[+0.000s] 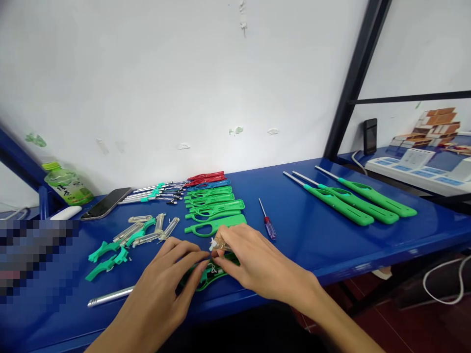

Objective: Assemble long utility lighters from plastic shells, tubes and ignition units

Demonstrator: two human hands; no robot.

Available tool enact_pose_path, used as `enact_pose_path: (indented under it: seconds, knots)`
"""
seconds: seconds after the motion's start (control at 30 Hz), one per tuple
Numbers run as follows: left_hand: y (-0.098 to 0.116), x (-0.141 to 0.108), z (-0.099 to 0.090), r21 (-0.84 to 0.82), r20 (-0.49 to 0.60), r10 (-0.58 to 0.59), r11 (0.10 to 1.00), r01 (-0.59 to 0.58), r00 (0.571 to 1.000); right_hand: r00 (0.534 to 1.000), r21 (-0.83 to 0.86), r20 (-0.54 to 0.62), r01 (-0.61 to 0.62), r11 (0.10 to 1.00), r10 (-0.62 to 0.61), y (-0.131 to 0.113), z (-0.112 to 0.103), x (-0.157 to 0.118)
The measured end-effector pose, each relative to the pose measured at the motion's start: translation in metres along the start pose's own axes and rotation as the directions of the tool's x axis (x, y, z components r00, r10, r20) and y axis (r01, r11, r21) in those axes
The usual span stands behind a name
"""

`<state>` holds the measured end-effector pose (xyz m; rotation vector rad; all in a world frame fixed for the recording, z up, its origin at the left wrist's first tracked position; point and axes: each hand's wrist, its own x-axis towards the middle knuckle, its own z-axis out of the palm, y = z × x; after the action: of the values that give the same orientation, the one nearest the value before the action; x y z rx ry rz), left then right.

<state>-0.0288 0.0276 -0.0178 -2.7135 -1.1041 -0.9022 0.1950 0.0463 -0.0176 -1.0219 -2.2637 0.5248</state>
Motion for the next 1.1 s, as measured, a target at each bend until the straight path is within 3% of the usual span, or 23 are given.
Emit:
enact_pose_path:
  seconds: [0.37, 0.6, 1.1]
  knots:
    - [-0.006, -0.006, 0.009, 0.009, -0.075, 0.033, 0.999, -0.033, 0.997, 0.993, -0.034, -0.116, -0.02, 0.999, 0.016, 0.0, -0.003, -0.009]
    - [-0.005, -0.007, 0.011, 0.025, -0.098, 0.052, 0.998, -0.05, 0.994, 0.999, -0.083, -0.04, -0.027, 0.996, 0.024, -0.001, -0.008, -0.012]
    - [-0.003, -0.006, 0.01, 0.034, -0.124, 0.081, 0.996, -0.077, 0.989, 1.0, -0.086, 0.01, 0.005, 0.996, -0.004, -0.003, -0.008, -0.013]
